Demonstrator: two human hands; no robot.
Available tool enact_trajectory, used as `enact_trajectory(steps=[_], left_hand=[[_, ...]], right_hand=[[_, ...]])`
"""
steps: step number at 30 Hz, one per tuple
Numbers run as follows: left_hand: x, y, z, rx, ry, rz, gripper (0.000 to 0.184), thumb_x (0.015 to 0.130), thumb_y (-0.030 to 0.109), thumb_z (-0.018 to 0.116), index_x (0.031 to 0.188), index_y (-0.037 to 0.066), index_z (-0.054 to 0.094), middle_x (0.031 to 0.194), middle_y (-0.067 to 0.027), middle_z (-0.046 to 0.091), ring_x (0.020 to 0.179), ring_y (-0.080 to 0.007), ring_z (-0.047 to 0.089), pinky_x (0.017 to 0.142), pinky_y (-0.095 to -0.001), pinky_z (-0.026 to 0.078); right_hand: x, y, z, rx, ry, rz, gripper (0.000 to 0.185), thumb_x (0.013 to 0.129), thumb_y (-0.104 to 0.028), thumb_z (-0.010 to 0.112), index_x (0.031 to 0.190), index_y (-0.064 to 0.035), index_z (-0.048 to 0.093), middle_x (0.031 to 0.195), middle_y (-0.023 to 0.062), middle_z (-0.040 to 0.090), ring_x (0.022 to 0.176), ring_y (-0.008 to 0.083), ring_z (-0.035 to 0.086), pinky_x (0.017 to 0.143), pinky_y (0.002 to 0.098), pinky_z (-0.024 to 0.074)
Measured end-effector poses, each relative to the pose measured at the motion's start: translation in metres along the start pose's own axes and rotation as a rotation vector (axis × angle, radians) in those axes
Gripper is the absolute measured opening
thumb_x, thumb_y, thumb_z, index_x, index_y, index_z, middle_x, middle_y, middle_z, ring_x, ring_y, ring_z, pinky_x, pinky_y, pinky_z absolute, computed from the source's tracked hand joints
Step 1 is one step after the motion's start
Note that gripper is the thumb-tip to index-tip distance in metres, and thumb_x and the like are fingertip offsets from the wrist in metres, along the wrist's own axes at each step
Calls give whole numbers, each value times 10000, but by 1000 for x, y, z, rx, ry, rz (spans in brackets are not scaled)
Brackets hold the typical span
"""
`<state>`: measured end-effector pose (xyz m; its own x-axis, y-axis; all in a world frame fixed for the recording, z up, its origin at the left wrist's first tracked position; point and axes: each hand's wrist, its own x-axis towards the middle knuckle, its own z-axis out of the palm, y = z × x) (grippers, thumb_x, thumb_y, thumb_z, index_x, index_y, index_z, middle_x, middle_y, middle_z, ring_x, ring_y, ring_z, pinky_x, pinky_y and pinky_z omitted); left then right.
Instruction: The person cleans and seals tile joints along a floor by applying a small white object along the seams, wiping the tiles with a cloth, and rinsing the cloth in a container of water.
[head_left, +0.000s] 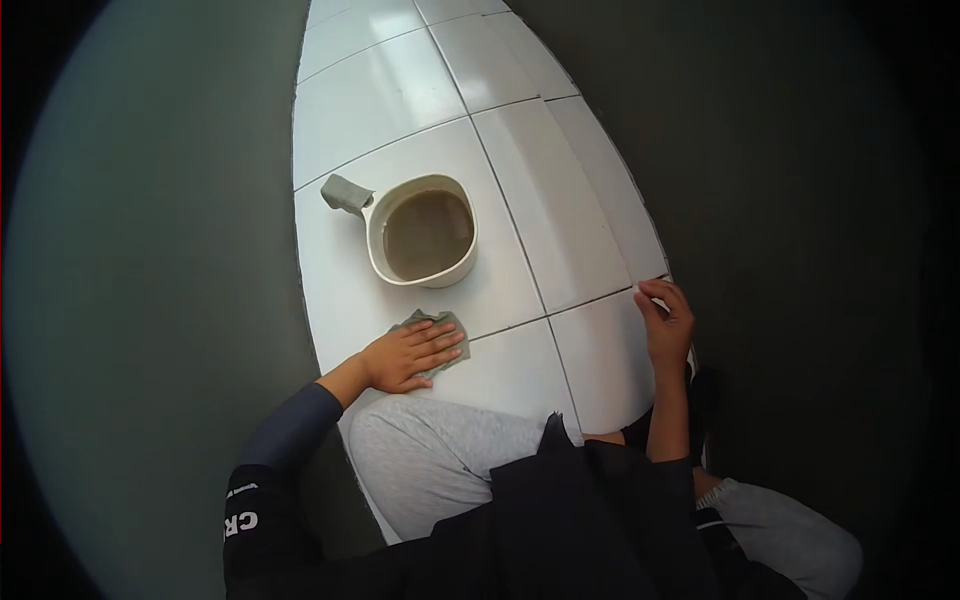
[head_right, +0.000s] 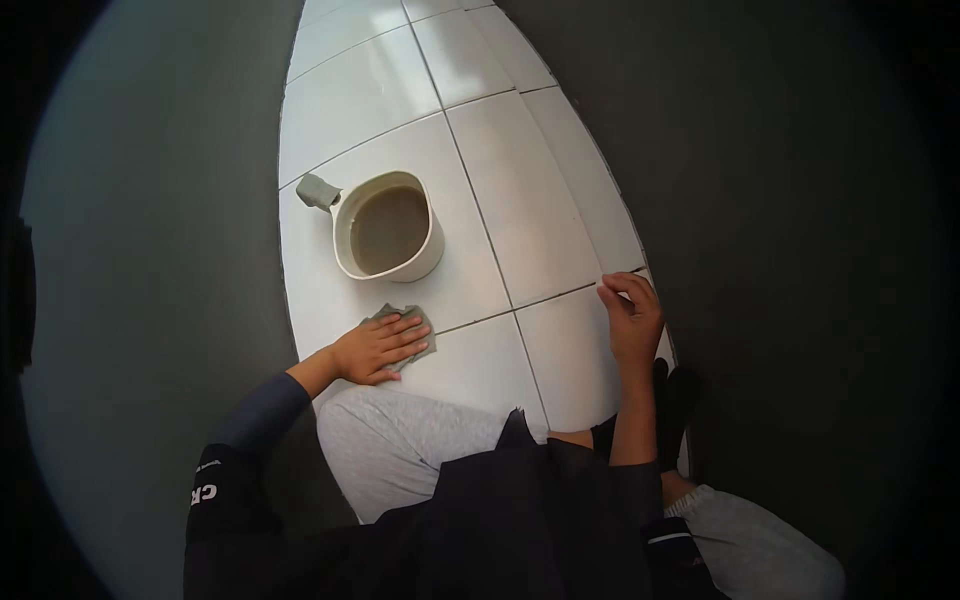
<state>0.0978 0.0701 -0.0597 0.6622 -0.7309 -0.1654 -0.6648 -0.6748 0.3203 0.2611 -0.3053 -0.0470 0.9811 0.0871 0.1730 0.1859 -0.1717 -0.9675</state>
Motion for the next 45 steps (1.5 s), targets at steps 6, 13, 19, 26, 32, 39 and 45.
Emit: enact_trajectory(steps=[6, 13, 19, 26, 32, 39, 45], left_hand=[[112, 0, -13, -53, 37, 177, 655, 910, 465, 394, 1423, 72, 285, 1508, -119, 205, 1404, -287, 152, 1138, -421, 125], [219, 4, -13, -13, 134, 238, 666, 926, 503, 344, 1428, 72, 267, 1504, -113, 208, 1407, -251, 142, 1146, -409, 118], [279, 6, -9, 18, 218, 233, 635, 933, 454, 373, 1426, 68, 267, 1499, -124, 215, 1404, -268, 149, 1137, -419, 147], [320, 14, -1, -61, 280, 25, 467, 932, 339, 439, 1296, 49, 464, 1431, -118, 363, 1374, -265, 243, 1125, -408, 182], [340, 21, -49, -1019, 648, -358, 412, 979, 351, 362, 1203, 34, 501, 1147, -124, 563, 1093, -234, 502, 926, -346, 382], [234, 13, -130, -1905, 1169, -267, 519, 987, 429, 318, 1200, -16, 480, 1157, -114, 557, 1083, -191, 532, 951, -318, 414], [113, 13, -143, -1241, 1399, -614, 382, 911, 181, 566, 1224, -13, 464, 1110, -82, 575, 1034, -171, 545, 900, -291, 429]], right_hand=[[7, 8, -6, -9, 38, 3, 117, 789, 20, 664, 906, 12, 662, 993, 65, 606, 898, 132, 601, 759, 239, 532], [18, 3, -13, 43, 133, 34, 117, 798, 11, 663, 915, 15, 661, 980, 69, 610, 883, 125, 606, 766, 239, 529], [26, -5, -21, -26, 179, -16, 125, 802, 8, 660, 927, 16, 657, 996, 71, 613, 891, 128, 610, 775, 241, 528], [23, -13, -22, -6, 193, -62, 122, 809, -7, 662, 929, 14, 658, 1004, 68, 614, 911, 125, 603, 775, 235, 521], [26, -26, -29, 33, 211, -59, 104, 811, -29, 675, 910, 0, 667, 1000, 58, 615, 909, 120, 594, 766, 221, 502], [27, -26, -27, 93, 235, -19, 99, 812, -40, 680, 905, -7, 667, 989, 50, 615, 910, 127, 587, 810, 248, 482], [24, -67, 45, 101, -63, 69, 196, 817, -20, 639, 1012, -43, 633, 1014, 27, 525, 901, 123, 549, 784, 232, 483]])
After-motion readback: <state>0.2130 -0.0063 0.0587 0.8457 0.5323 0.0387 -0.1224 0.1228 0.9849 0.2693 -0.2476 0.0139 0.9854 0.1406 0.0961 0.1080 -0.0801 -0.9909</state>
